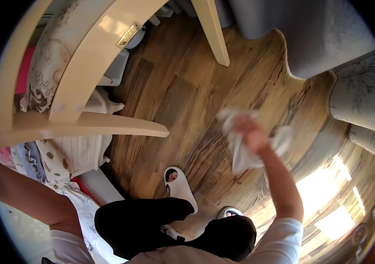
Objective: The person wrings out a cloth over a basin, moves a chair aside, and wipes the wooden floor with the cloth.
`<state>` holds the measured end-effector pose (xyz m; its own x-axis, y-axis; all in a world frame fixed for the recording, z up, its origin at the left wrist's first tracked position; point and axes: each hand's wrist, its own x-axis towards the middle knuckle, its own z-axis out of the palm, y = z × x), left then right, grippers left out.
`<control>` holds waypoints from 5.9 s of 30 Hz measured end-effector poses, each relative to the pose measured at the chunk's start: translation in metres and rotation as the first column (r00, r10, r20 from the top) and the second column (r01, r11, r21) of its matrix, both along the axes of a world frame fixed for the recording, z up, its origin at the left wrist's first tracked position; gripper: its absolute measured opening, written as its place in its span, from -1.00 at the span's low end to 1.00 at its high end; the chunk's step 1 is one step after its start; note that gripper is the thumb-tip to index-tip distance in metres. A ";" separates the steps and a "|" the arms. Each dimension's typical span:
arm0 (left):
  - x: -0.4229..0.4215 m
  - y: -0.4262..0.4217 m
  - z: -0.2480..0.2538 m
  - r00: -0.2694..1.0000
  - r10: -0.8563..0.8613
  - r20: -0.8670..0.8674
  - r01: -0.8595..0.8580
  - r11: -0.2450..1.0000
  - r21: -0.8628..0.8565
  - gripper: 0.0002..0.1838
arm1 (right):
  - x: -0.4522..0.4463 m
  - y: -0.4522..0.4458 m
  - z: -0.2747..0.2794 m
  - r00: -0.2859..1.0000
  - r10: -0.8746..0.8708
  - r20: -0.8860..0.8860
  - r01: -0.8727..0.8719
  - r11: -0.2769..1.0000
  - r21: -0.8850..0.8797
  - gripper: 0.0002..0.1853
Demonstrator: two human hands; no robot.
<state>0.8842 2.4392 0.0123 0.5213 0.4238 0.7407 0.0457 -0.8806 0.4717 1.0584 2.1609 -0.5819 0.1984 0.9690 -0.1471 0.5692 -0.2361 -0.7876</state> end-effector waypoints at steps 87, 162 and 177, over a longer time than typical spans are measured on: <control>-0.332 -0.338 -0.275 0.666 -0.100 -0.739 -0.334 0.846 -0.416 -0.88 | -0.350 0.062 0.050 0.585 0.138 0.799 0.414 0.796 -0.442 -0.24; -0.352 -0.345 -0.261 0.187 -0.701 -0.688 0.034 0.705 -0.709 -0.76 | -0.461 0.074 -0.005 0.618 0.410 0.671 -0.427 0.891 -0.152 -0.47; -0.336 -0.321 -0.260 -0.067 -0.953 -0.294 0.239 0.271 -0.933 -0.68 | -0.502 -0.074 -0.006 0.131 0.955 0.268 -0.981 0.165 -0.106 -0.55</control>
